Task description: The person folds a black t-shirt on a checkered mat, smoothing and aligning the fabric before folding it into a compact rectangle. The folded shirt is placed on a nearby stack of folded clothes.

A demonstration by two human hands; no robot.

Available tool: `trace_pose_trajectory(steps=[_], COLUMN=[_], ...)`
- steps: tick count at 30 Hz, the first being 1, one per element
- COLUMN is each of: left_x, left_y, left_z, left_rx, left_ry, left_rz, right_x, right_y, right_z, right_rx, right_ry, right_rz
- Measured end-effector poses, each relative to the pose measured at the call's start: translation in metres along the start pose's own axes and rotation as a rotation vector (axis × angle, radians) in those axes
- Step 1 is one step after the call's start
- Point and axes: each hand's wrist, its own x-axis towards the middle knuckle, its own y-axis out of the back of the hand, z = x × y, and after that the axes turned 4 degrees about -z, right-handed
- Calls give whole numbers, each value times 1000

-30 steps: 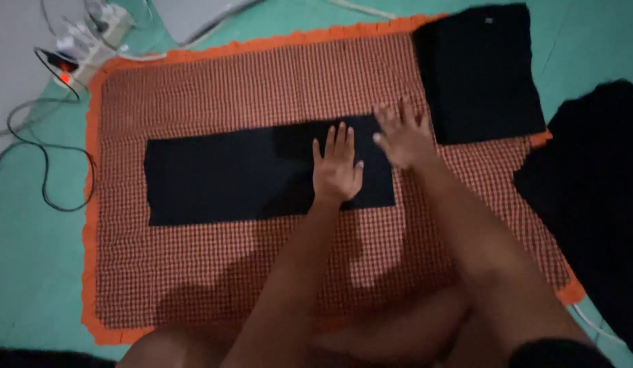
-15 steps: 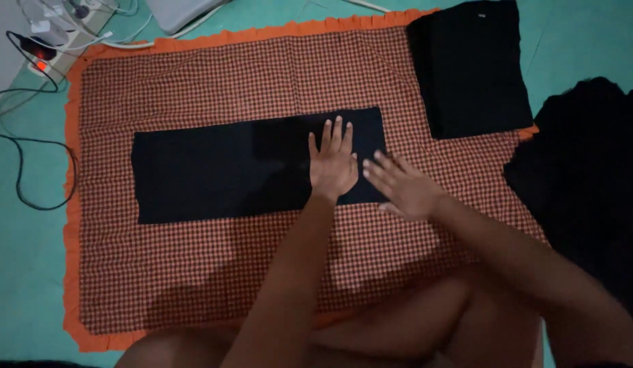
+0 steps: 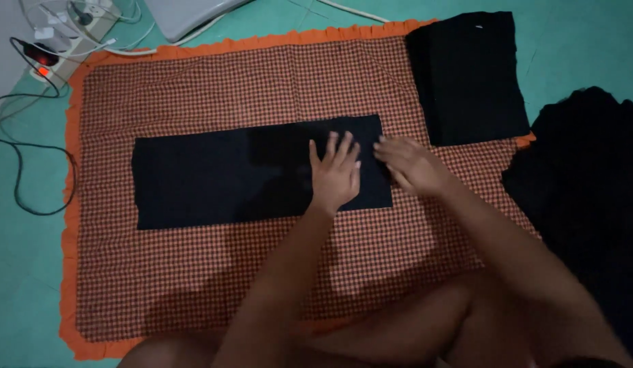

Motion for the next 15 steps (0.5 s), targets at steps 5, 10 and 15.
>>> trace_pose_trajectory(steps=[5,10,15], left_x=[-34,-45,-74], left_y=[9,53,17], left_z=[11,19,12], left_rx=[-78,-147,-496], left_ry=[-393,-499,-499], left_rz=[-424,-895,-611], right_x=[25,37,22], right_y=[-25,-34,-68], right_z=[47,80,128], right_rx=[25,60,-376], right_ry=[-34,-198,-449], right_rz=[-164,-410,-386])
